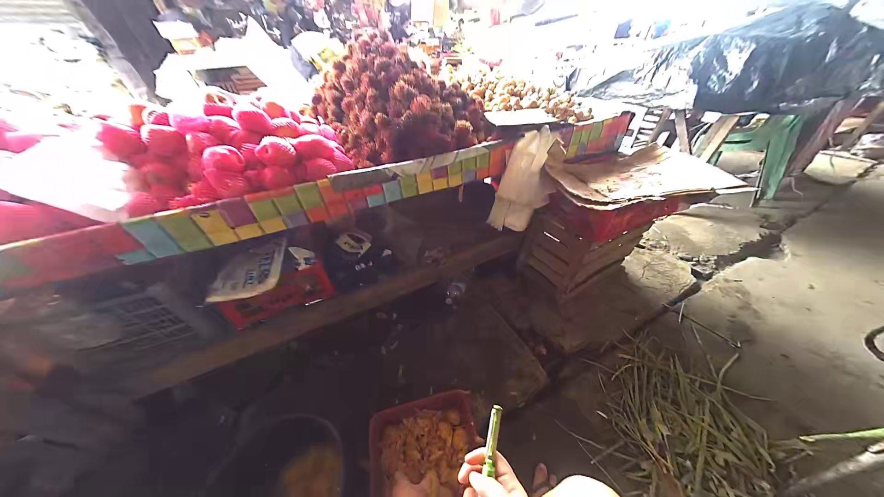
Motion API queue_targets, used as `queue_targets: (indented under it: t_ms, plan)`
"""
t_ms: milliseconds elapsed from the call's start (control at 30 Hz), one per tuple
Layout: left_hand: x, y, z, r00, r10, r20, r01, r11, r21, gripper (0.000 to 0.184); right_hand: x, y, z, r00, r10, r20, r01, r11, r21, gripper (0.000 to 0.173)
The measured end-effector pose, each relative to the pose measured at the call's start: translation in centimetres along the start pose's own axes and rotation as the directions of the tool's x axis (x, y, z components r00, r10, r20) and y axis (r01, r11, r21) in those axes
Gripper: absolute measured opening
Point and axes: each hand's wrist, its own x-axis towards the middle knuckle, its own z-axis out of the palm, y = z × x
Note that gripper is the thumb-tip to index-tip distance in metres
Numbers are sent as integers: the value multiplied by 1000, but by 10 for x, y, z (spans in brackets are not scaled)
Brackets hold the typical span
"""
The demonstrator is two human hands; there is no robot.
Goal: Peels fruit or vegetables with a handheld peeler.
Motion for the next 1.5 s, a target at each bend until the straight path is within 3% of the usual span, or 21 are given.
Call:
queue_targets:
  t_ms: [100, 233, 400, 467, 567, 667, 733, 800, 833, 900, 967, 1033, 1100, 1233, 1300, 1367, 1433, 1500]
  plan:
    - [-23, 34, -39, 981, 185, 50, -186, 982, 14, 69, 0, 4, 14, 1000, 16, 13, -15, 999, -34, 20]
    - [-93, 88, -94, 914, 400, 66, -400, 916, -16, 64, 8, 12, 29, 999, -39, 24, 41, 995, -89, 20]
    - [-196, 99, -142, 727, 684, -60, -677, 700, -227, 73, 21, 30, 28, 970, -212, 120, 243, 887, -392, 47]
    - [-215, 90, -146, 660, 742, -118, -745, 628, -224, 74, 16, 34, 28, 971, -159, 177, 221, 878, -425, 53]
    - [-228, 80, -143, 558, 812, -170, -829, 554, -77, 73, 6, 36, 28, 966, -42, 255, 117, 950, -291, 34]
    - [-231, 75, -135, 479, 859, -184, -867, 495, 57, 74, 1, 39, 17, 948, -13, 319, 88, 971, -221, 31]
    - [-225, 74, -126, 399, 893, -209, -906, 419, 61, 69, 0, 36, 11, 950, -33, 310, 98, 975, -198, 32]
    - [-218, 76, -117, 305, 917, -259, -952, 304, -43, 62, 1, 32, 6, 957, -55, 285, 98, 986, -139, 32]
    - [-217, 77, -113, 314, 909, -275, -949, 291, -122, 61, 1, 32, 4, 960, -47, 277, 76, 993, -94, 31]
    - [-220, 78, -107, 413, 877, -244, -906, 371, -203, 68, 0, 32, 3, 972, 30, 234, -40, 999, 37, 41]
    - [-222, 79, -104, 495, 862, -104, -863, 475, -171, 81, 1, 32, 0, 964, 124, 235, -177, 959, 221, 52]
    - [-220, 79, -97, 495, 869, -7, -863, 490, -122, 85, 2, 35, -1, 963, 158, 219, -220, 929, 297, 49]
    - [-218, 77, -88, 485, 875, -4, -868, 480, -128, 77, 1, 40, -3, 956, 181, 230, -246, 922, 297, 50]
    - [-215, 79, -83, 501, 865, -32, -837, 474, -273, 66, 2, 44, -12, 908, 210, 363, -292, 938, 188, 53]
    - [-216, 82, -82, 532, 847, -8, -774, 483, -409, 64, 3, 44, -17, 898, 216, 384, -249, 968, 36, 38]
    - [-216, 84, -81, 606, 795, -19, -653, 483, -583, 61, 3, 41, -18, 919, 190, 346, -143, 977, -155, 23]
    - [-215, 88, -84, 739, 674, -5, -456, 495, -739, 48, 4, 38, -21, 947, 122, 298, -28, 953, -302, 22]
    - [-208, 89, -89, 799, 601, 4, -365, 490, -792, 43, 7, 34, -23, 966, 54, 254, 47, 925, -377, 23]
